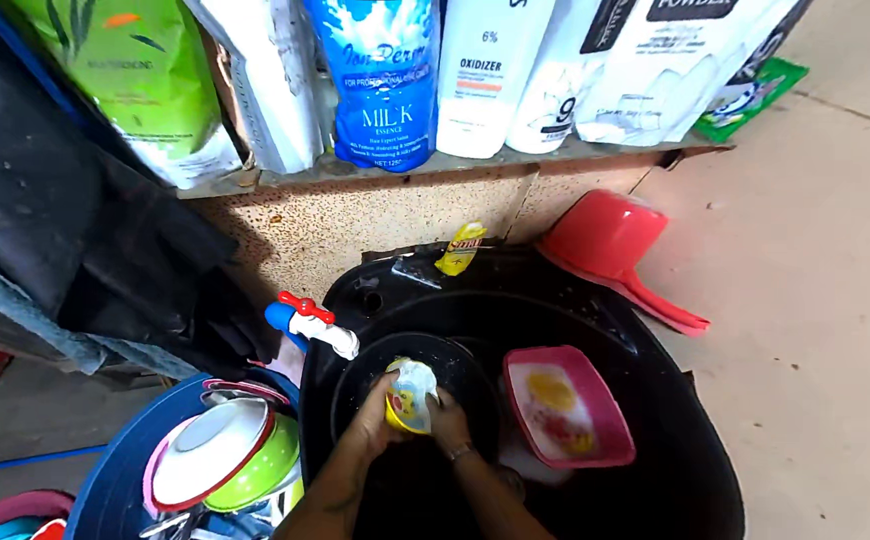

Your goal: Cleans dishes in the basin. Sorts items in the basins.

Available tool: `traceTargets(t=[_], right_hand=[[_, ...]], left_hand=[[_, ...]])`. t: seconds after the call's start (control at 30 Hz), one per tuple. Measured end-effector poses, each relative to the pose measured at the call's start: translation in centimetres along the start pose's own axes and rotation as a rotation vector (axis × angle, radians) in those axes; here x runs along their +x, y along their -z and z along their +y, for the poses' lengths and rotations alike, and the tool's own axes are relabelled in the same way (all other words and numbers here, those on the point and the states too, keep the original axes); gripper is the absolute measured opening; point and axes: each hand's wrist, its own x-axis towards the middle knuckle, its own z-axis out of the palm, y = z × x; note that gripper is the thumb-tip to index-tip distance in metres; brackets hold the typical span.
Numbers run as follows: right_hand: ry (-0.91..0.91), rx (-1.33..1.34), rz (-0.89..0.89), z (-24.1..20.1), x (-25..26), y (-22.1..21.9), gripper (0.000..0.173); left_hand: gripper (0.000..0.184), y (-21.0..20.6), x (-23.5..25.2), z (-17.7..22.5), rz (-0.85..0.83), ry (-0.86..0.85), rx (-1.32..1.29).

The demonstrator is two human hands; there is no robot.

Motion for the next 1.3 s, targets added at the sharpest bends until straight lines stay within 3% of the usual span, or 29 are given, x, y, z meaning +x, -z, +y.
traceTargets(t=[0.1,0.27,0.33,0.43,0.57,0.63,0.73,0.77,0.8,0.87,0.93,1.03,1.13,1.2,1.3], right_hand=[[0.150,-0.317,0.017,-1.8,-0.7,-2.3,0.072],[0.413,-0.418,-0.234,-4.3,-3.5,-3.1,0.059],[0.617,-0.395,-0.312,-3.2,-3.9,-2.6,0.061],[0.768,-0.648,-0.416,-2.2,-2.6,0.3,0.066],[0.639,-0.872,-0.322,-1.8,-1.2,1.8,0.058],[0.603,-0.693,-0.294,-2.2,-2.1,1.5,0.050],[0.710,-0.263,0.112,-1.0,-2.0,1.7,0.036],[0.673,-0.181,0.193,-1.0,-1.5,1.9,0.040],[0.604,-0.106,0.211,-1.3,-1.1,2.2,0.049],[0.409,0.057,0.073,-2.2,-0.3,3.0,0.063],[0.228,0.196,-0.096,-2.7,0.4,3.4,0.050],[0.209,-0.200,-0.146,-4.1,0.8,5.2,0.046],[0.268,-0.643,-0.019,-6.2,0.4,6.5,0.050],[0.273,-0.825,0.049,-6.7,0.3,6.6,0.053],[0.193,-0.936,0.018,-6.3,-0.5,5.8,0.055]], left_hand=[[0.056,-0.3,-0.4,0.2,0.086,-0.128,0.088],[0.048,0.6,-0.3,1.8,0.088,-0.242,0.173],[0.048,1.2,-0.3,3.2,0.087,-0.286,0.203],[0.045,2.0,-0.6,4.5,0.069,-0.380,0.280],[0.044,1.8,-0.6,3.8,0.141,-0.515,0.422],[0.042,1.5,-0.3,3.1,0.218,-0.559,0.542],[0.040,1.8,-0.3,2.1,0.377,-0.471,0.565],[0.040,1.9,-0.3,1.8,0.394,-0.418,0.551],[0.040,1.8,-0.4,1.6,0.385,-0.369,0.530],[0.041,1.2,-0.3,0.8,0.336,-0.308,0.474],[0.041,0.5,0.0,-0.2,0.332,-0.278,0.521],[0.051,0.0,-0.4,0.0,0.303,-0.200,1.011],[0.062,0.2,-0.3,-1.1,0.218,-0.173,1.454],[0.073,0.4,-0.3,-2.3,0.152,-0.144,1.610],[0.085,0.7,-0.1,-3.7,0.149,-0.131,1.628]])
